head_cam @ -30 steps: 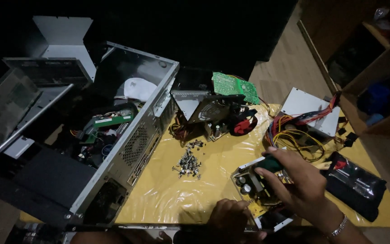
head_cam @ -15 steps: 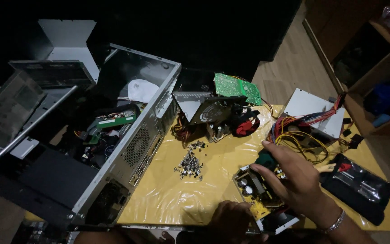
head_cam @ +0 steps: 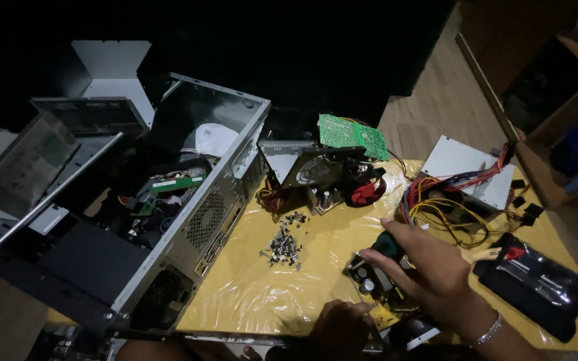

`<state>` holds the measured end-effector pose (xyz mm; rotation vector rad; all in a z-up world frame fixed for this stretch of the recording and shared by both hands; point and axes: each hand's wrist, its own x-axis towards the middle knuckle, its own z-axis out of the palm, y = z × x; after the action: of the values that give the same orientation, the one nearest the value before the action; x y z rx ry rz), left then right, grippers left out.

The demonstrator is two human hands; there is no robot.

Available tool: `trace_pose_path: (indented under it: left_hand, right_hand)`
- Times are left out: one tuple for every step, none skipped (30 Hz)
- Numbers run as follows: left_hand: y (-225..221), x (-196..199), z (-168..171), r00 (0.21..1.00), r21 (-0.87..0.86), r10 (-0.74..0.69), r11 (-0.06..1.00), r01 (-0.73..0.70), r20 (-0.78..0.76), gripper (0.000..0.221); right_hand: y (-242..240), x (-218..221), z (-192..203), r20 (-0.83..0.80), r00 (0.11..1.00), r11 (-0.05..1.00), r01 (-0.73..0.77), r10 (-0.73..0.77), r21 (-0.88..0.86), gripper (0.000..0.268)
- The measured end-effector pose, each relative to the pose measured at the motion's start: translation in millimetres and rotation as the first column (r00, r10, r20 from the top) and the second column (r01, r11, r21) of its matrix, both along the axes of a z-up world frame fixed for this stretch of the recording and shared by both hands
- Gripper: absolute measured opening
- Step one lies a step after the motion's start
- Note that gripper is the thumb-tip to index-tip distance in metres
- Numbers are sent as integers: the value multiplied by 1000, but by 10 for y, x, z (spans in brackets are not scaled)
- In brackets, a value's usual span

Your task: Disassembling a computer power supply unit to access and manipulate internal components using a screwdriver.

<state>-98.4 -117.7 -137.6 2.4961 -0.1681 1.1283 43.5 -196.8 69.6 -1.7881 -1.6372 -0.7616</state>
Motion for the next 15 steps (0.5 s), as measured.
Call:
trace_pose_path:
  left_hand:
    - [-27,16,-79,1000,25,6,1000,-5,-24,28]
    - [-56,32,-158,999,51,12,999,-9,-47,24]
    - [-67,65,-227,999,52,10,999,-8,-49,24]
    - [-77,94,-294,997,79,15,997,-10,-69,22]
    - [-76,130,-359,996,106,22,994,-13,-88,22]
    - [-43,138,-424,996,109,22,994,-12,-88,22]
    - [-11,141,-490,994,136,33,991,-18,-107,25]
    - [23,143,-556,991,163,44,986,-23,-126,29]
    - [14,132,-433,991,164,47,986,-26,-126,29]
    - [5,122,-309,996,121,72,991,-64,-60,32]
    - [6,125,-181,995,78,95,992,-95,8,35]
    - [15,108,-188,995,80,95,992,-95,10,35]
    - [29,104,-195,999,8,33,999,-33,30,30]
    - [43,100,-203,998,-63,-29,998,32,54,27]
    - [114,73,-108,998,-62,-30,998,34,56,27]
  right_hand:
    - [6,-14,-9,20,999,999,30,-30,20,59]
    - [10,-27,-18,40,997,997,59,-61,41,58]
    - [31,-33,-13,39,997,997,61,-62,42,58]
    - [53,-43,-7,22,1000,999,17,-18,46,54]
    - [83,-48,3,7,1000,998,-29,28,52,50]
    - [72,20,-22,7,1000,998,-28,28,55,50]
    - [66,88,-49,-43,996,997,-75,74,-11,50]
    - [61,154,-76,-96,988,989,-124,117,-74,50]
    - [73,190,-104,-96,988,989,-127,120,-74,50]
    - [85,226,-131,-99,991,995,-88,85,-34,52]
    - [99,269,-151,-101,994,999,-45,46,7,54]
    - [94,221,-149,-98,994,999,-45,46,10,54]
    - [89,180,-145,-57,998,1000,11,-11,8,55]
    - [84,140,-142,-16,998,998,67,-67,9,57]
    - [91,124,-120,-14,998,998,69,-69,10,57]
